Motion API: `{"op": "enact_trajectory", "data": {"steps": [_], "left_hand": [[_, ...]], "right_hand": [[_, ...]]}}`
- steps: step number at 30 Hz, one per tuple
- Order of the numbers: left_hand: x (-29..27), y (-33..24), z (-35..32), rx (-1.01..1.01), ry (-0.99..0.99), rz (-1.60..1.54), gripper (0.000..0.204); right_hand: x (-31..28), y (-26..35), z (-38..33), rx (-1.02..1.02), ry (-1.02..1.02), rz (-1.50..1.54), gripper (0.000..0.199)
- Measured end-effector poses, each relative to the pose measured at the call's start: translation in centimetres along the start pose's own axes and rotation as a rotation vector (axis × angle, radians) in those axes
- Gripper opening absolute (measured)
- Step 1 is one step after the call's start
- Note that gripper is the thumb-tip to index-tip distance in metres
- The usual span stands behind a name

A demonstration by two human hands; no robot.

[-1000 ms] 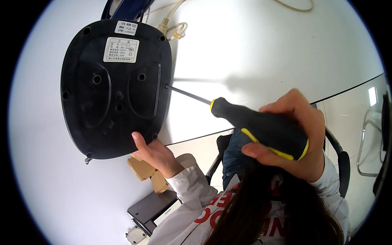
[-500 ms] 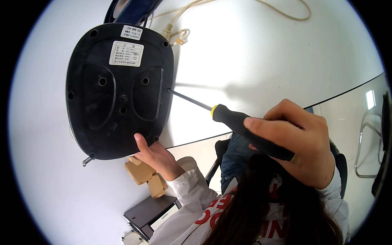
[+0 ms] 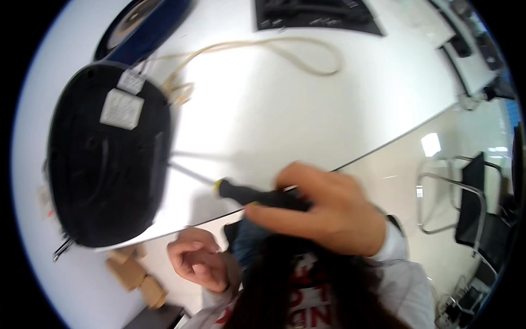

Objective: The person uses a screwdriver to remove screws from the base of a white appliance, then flips it over to continue unscrewing the bottom panel. The appliance is handled and rotated to access different screw locations.

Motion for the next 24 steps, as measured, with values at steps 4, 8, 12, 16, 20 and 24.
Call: {"op": "enact_trajectory", "data": {"steps": [4,8,12,16,20,24], "left_hand": [[6.7,-0.9,-0.4,-0.791,0.103,-0.4,0.053],[8.2,-0.7,0.6,-0.911,0.081,-0.578,0.053],[8.1,-0.2,0.7,-1.061,0.011,-0.644,0.044],[6.9,0.2,0.5,-1.065,0.136,-0.775,0.036],[7.6,0.0,0.7,-1.032,0.048,-0.728,0.037],[7.9,0.4,0.4,-1.043,0.024,-0.774,0.037]], "right_hand": [[-2.1,1.0,1.1,0.024,0.086,-0.121,0.054],[-2.0,2.5,1.2,0.127,0.149,-0.294,0.059],[-2.3,2.5,1.2,0.16,0.172,-0.287,0.056],[-2.7,2.4,0.2,0.442,0.266,-0.036,0.041],[-3.1,2.4,-0.7,0.627,0.451,-0.006,0.033],[-2.7,2.5,-1.2,0.523,0.231,0.047,0.028]]}}
Point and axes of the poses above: each hand's wrist, its own z-axis towards the middle knuckle, its own x-axis out of the palm, y = z × x, the point moved 3 cm from there along z, towards the middle knuckle, and after that the axes turned 3 degrees about -z, right-handed, at the moved point
